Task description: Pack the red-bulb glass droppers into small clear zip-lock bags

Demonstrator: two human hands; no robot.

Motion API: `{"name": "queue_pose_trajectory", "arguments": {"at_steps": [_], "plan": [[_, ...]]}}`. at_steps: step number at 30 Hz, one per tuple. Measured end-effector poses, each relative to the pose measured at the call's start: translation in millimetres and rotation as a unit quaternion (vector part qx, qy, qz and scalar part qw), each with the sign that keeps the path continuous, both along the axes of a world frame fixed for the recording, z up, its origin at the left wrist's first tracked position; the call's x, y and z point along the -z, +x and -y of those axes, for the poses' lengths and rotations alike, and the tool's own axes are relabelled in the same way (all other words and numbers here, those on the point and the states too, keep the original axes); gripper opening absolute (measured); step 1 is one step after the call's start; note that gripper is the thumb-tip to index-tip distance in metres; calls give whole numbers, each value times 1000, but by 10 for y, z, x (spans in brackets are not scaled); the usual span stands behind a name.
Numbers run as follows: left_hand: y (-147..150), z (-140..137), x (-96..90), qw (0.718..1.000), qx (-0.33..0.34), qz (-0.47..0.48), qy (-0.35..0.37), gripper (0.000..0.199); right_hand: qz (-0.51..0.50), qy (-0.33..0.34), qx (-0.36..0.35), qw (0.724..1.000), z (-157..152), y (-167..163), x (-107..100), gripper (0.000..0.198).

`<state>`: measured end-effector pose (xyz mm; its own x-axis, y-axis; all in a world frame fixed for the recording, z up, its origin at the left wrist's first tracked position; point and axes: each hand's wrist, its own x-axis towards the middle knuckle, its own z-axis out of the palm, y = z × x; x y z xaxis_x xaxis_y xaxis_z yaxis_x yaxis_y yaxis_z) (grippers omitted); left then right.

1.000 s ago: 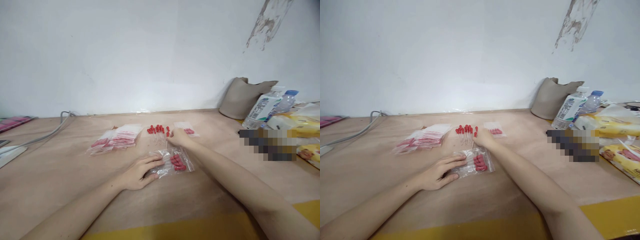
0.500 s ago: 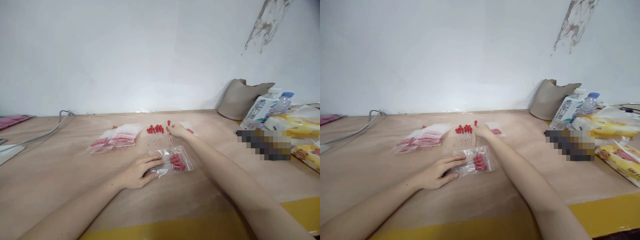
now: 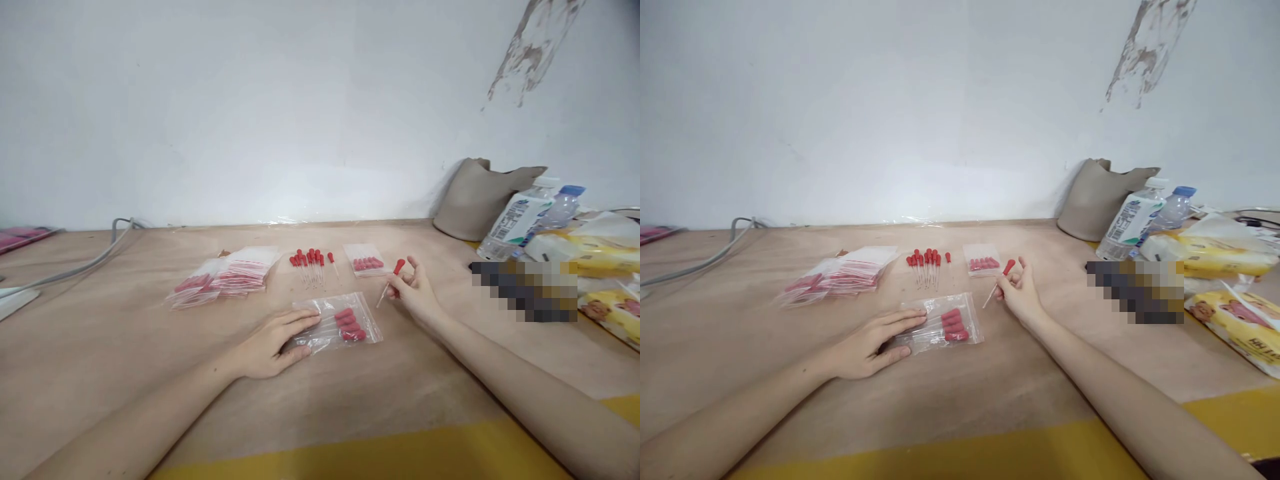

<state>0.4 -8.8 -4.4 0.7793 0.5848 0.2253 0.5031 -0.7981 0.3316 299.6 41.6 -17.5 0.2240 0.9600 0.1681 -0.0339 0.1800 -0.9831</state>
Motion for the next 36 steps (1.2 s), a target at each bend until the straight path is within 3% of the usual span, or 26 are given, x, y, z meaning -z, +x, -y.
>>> {"name": "queue_pose_trajectory", "arguments": {"at_steps": [5, 9, 13, 20, 25, 32, 36], "plan": [[6, -2, -8, 1000, 1, -2, 0, 48, -27, -6, 12, 1000, 28, -137, 21, 59], [15, -6, -14, 1000, 7, 4, 3, 47, -58, -9, -32, 998, 65, -229, 17, 50], [11, -5, -9, 1000, 8, 10, 2, 48, -53, -18, -78, 995, 125, -268, 17, 49], [3, -6, -1, 1000, 10, 14, -5, 48, -54, -13, -93, 994, 176, -217, 24, 51], [-3, 1, 5, 1000, -2, 6, -8, 50, -102, -77, -161, 979, 135, -105, 8, 33], [2, 18, -21, 1000, -13, -9, -9, 50, 87, -110, -246, 959, 76, 70, -17, 32], [7, 15, -29, 1000, -10, -8, -5, 50, 108, -106, -233, 961, 65, 34, -29, 37]]}}
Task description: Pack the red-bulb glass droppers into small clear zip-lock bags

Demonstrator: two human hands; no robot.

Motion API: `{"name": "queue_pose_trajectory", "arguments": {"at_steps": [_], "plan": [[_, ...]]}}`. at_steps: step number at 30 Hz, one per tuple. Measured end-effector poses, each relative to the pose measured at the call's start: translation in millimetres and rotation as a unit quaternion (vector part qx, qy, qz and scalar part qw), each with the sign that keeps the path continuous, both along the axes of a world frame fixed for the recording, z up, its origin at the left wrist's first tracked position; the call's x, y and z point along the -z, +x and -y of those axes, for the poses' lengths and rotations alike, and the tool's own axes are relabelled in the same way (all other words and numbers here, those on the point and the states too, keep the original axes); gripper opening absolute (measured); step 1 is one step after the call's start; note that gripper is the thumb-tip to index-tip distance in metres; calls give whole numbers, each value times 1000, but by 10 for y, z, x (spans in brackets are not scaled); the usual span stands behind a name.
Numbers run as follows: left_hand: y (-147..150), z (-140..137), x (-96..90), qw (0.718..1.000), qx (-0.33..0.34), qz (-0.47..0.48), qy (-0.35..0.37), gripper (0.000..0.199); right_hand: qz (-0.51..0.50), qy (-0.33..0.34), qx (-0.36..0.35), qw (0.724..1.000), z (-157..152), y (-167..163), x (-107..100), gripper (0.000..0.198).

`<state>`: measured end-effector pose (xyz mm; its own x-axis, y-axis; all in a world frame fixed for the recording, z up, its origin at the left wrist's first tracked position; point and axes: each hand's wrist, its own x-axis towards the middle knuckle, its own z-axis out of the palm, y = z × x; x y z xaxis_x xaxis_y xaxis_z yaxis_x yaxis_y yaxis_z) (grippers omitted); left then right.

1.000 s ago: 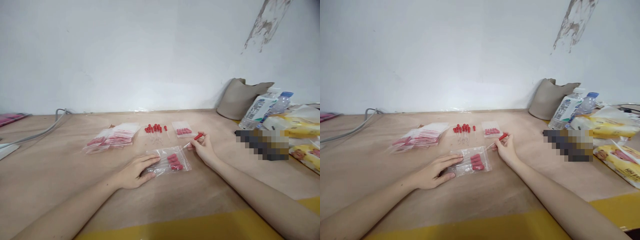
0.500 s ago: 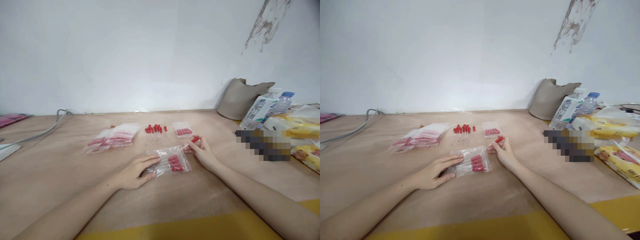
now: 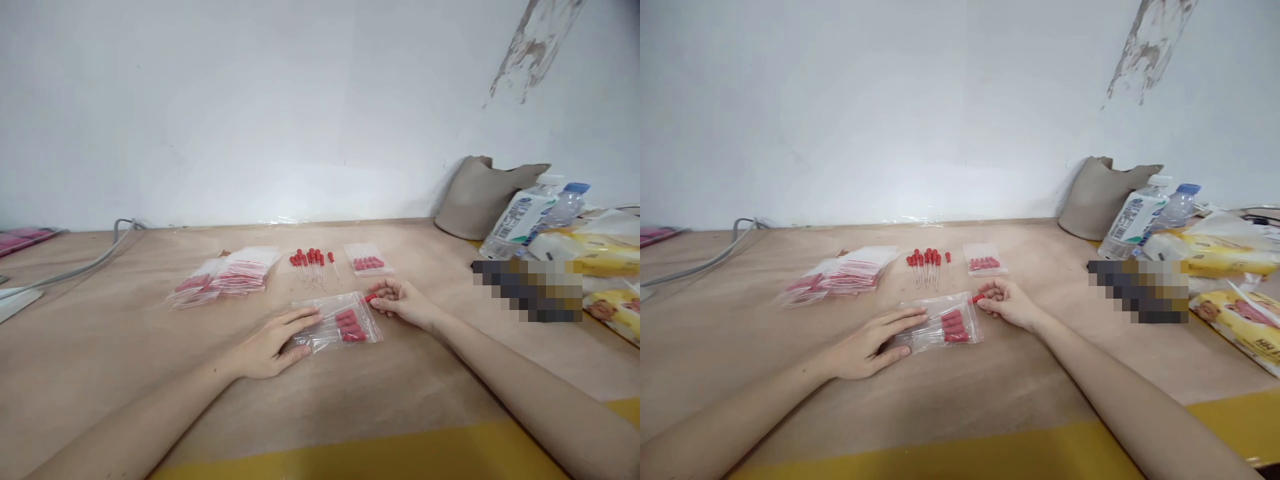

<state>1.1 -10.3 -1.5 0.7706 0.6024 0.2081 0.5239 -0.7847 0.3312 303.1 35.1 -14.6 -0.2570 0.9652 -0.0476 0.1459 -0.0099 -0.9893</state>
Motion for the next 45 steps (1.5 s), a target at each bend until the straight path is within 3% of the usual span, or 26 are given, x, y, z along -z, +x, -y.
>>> {"name": "queue_pose_trajectory", "arguments": {"at_steps": [7, 14, 21, 25, 27, 30, 32, 36, 40, 42, 45], "plan": [[6, -1, -3, 1000, 4, 5, 0, 49, 70, 83, 18, 994, 10, -207, 38, 28], [16, -3, -8, 1000, 2, -6, 5, 50, -19, 68, -37, 997, -8, -330, 60, 28], [7, -7, 2, 1000, -2, -5, -1, 50, 19, 94, 64, 993, -26, -373, 125, 29], [9, -4, 14, 1000, -1, 3, -6, 50, 33, 120, -61, 990, 12, -372, 62, 29], [13, -2, 13, 1000, 1, 8, -5, 49, 32, 106, -94, 989, 18, -339, 19, 28], [15, -1, 5, 1000, 5, 12, -1, 49, 38, 59, -8, 997, 7, -283, -20, 31], [14, 1, 0, 1000, 3, 8, 0, 49, 53, 24, 9, 998, 6, -275, -18, 33], [17, 11, -10, 1000, -1, -2, 5, 50, 60, 11, -77, 995, 70, -352, -1, 31], [26, 23, -6, 996, -56, 22, 72, 55, -62, -28, -94, 993, 158, -327, -112, 28], [26, 23, 3, 993, -84, 28, 79, 55, -119, -60, -67, 989, 158, -192, -233, 23], [22, 15, 18, 996, -85, -6, 35, 48, -154, -56, 58, 985, 74, 96, -426, 13]]}}
